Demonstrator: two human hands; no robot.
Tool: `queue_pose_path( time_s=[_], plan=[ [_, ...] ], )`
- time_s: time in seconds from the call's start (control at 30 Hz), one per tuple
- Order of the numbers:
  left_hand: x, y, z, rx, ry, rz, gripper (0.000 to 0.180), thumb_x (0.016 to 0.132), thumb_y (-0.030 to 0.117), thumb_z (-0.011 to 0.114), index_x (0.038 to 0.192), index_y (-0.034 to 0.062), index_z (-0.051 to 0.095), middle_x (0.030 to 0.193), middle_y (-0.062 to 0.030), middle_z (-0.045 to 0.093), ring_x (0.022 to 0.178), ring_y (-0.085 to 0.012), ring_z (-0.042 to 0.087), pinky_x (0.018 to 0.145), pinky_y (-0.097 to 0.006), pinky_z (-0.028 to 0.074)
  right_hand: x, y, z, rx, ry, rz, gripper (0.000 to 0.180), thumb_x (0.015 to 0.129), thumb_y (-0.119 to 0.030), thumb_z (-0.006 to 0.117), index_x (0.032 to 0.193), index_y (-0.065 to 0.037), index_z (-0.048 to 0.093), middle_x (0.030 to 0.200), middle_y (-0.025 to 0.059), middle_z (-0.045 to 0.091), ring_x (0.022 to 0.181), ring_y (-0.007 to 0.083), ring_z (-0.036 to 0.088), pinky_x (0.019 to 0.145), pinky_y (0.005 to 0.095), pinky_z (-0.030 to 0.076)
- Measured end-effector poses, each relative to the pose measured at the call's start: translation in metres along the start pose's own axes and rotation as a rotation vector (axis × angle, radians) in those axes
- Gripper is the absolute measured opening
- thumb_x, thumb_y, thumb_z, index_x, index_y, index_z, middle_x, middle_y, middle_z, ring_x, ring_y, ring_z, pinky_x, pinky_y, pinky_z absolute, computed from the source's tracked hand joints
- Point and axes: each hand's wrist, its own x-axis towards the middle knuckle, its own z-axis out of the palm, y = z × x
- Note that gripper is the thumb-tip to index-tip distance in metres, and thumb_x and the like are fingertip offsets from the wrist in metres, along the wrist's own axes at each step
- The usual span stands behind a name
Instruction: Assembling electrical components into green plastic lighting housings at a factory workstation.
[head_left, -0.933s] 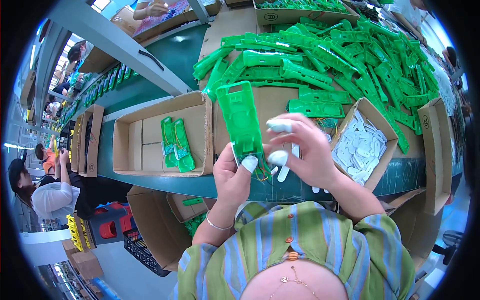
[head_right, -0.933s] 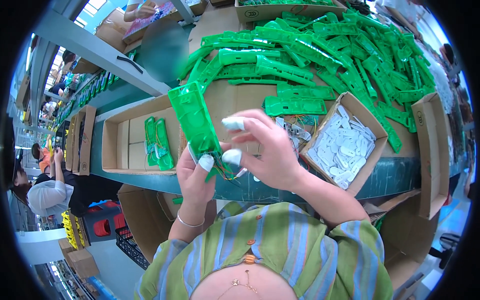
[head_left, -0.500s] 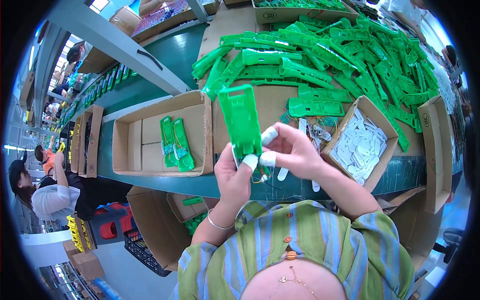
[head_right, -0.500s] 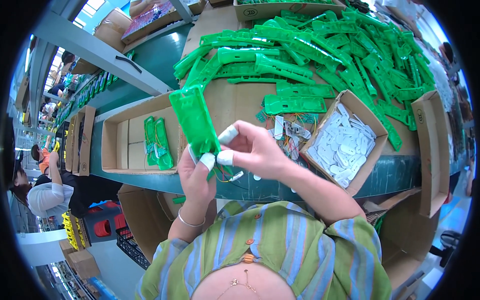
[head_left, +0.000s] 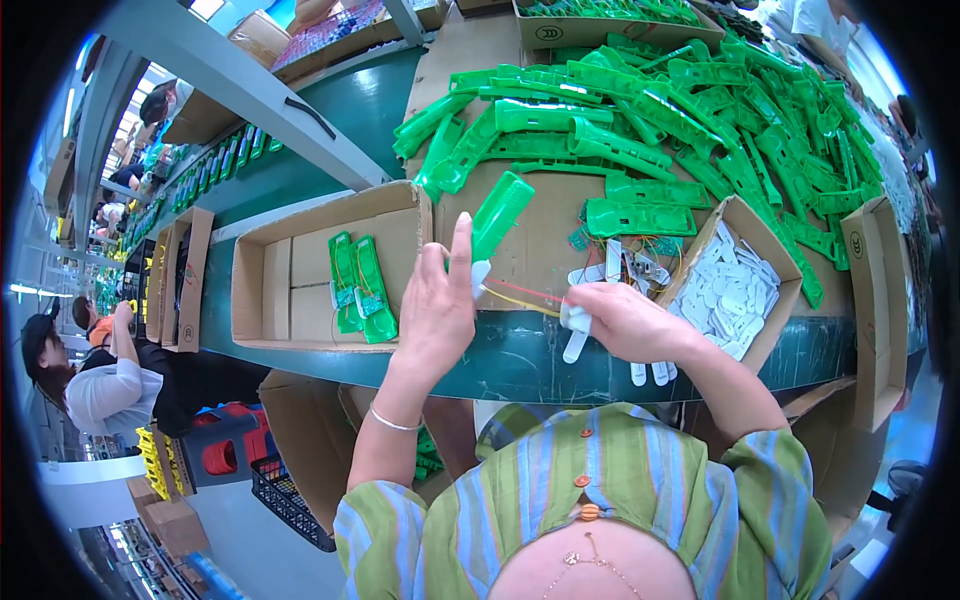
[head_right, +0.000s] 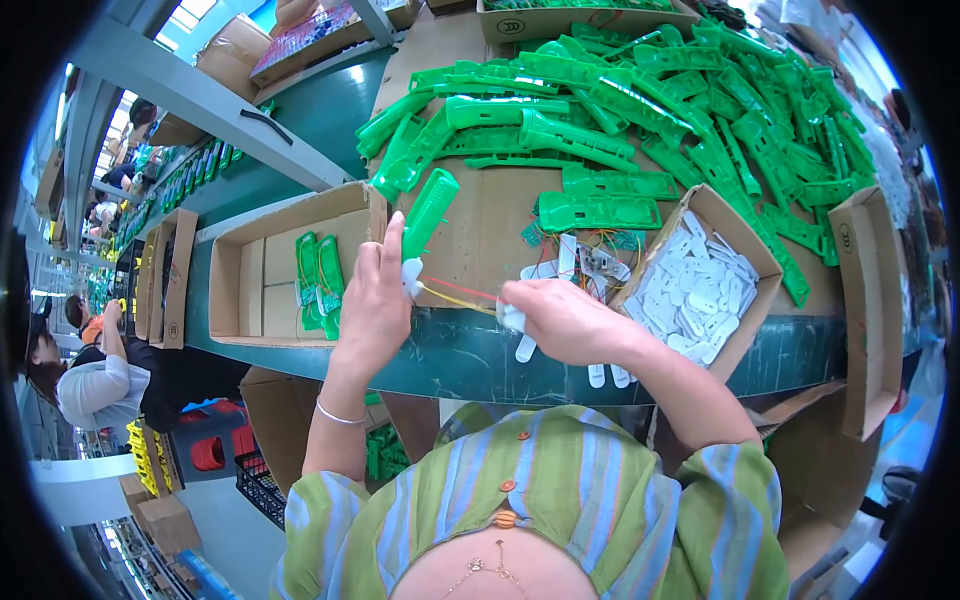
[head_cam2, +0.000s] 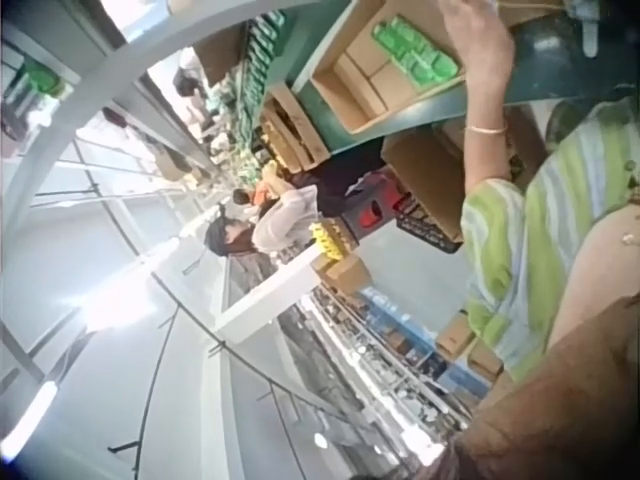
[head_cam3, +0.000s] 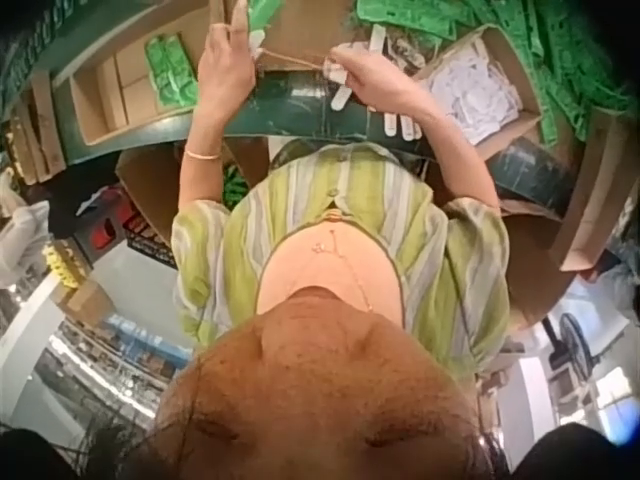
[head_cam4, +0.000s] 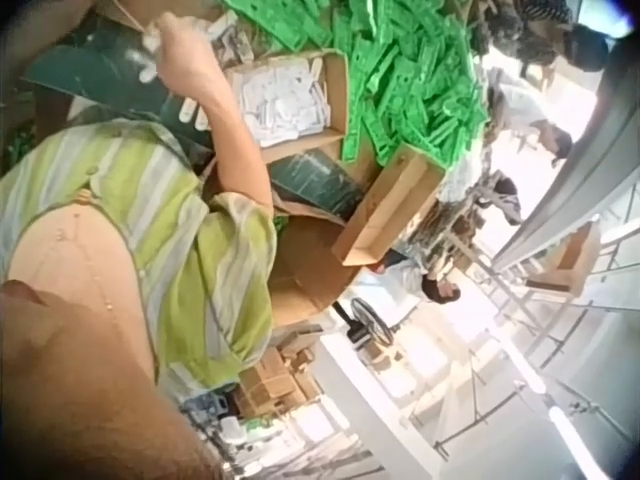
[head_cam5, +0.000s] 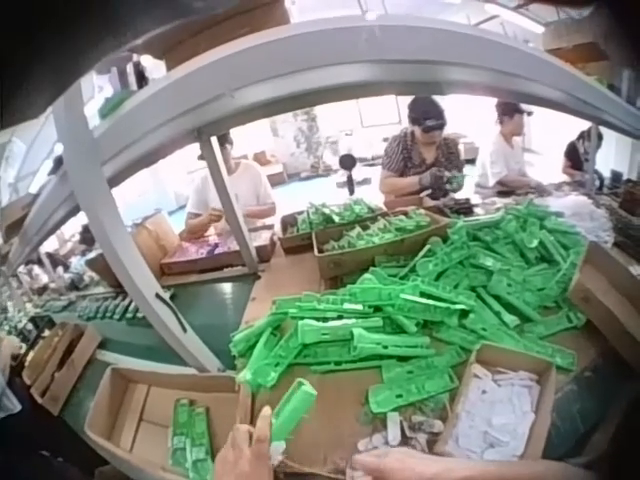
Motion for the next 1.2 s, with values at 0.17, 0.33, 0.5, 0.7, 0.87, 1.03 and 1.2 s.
queue_pose_path(
  time_s=[0.17,0.33,0.5,0.7,0.87,1.03,1.2],
  plan=[
    [-0.001,0.01,0.0,-0.631,0.089,-0.146,0.058,0.077,-0.006,0.05,0.131,0.0047,0.03,0.102,-0.0169,0.05,0.085,-0.0268,0.055,0.071,-0.034,0.045,0.003,-0.002,0.011,-0.286,0.336,0.205,0.019,0.071,-0.009,0.062,0.082,-0.003,0.048,0.072,0.0139,0.054,0.071,0.0282,0.057,0.065,0.0396,0.043],
    [-0.004,0.02,0.001,-1.472,0.022,-0.287,0.025,0.083,0.001,0.052,0.107,0.0023,0.047,0.094,-0.0077,0.057,0.085,-0.0143,0.057,0.074,-0.027,0.046,0.008,0.007,-0.004,-0.546,0.426,0.164,0.022,0.079,-0.02,0.059,0.085,-0.002,0.047,0.069,0.0114,0.055,0.065,0.0297,0.056,0.06,0.0373,0.044],
    [-0.012,0.047,0.011,-1.575,0.066,-0.232,0.028,0.085,0.005,0.053,0.111,0.0022,0.043,0.096,-0.0081,0.055,0.086,-0.0148,0.056,0.076,-0.028,0.045,0.017,-0.041,-0.003,0.287,0.592,0.045,0.026,0.086,-0.017,0.056,0.101,0.002,0.046,0.084,0.0096,0.059,0.075,0.0169,0.061,0.064,0.0307,0.048],
    [-0.016,0.061,0.02,-1.368,0.239,-0.099,0.033,0.084,0.005,0.054,0.113,0.001,0.039,0.101,-0.0088,0.051,0.091,-0.0151,0.052,0.08,-0.028,0.042,0.019,-0.05,0.028,0.284,0.627,0.035,0.026,0.086,-0.011,0.055,0.104,0.003,0.044,0.086,0.012,0.058,0.078,0.0233,0.062,0.067,0.031,0.047],
    [-0.022,0.065,0.029,-1.226,0.3,-0.077,0.04,0.085,0.012,0.054,0.117,-0.0006,0.033,0.104,-0.0117,0.05,0.09,-0.0193,0.052,0.081,-0.032,0.041,0.019,-0.056,0.04,0.28,0.73,0.019,0.026,0.083,-0.009,0.056,0.102,0.003,0.043,0.085,0.0147,0.058,0.076,0.0268,0.062,0.065,0.0328,0.047],
    [-0.027,0.069,0.042,-1.066,0.418,-0.086,0.047,0.087,0.02,0.053,0.12,-0.001,0.028,0.104,-0.0132,0.049,0.09,-0.0201,0.052,0.08,-0.033,0.042,0.022,-0.056,0.047,0.103,0.799,0.018,0.03,0.081,-0.01,0.059,0.102,0.003,0.041,0.084,0.0153,0.056,0.07,0.0288,0.061,0.061,0.0339,0.046],
    [-0.025,0.066,0.041,-0.974,0.45,-0.101,0.046,0.086,0.019,0.054,0.12,-0.0003,0.029,0.102,-0.0123,0.052,0.089,-0.0196,0.054,0.078,-0.032,0.043,0.026,-0.049,0.049,0.139,0.796,-0.002,0.03,0.079,-0.006,0.059,0.101,0.003,0.041,0.083,0.016,0.055,0.068,0.0305,0.058,0.058,0.0344,0.046]
  ],
)
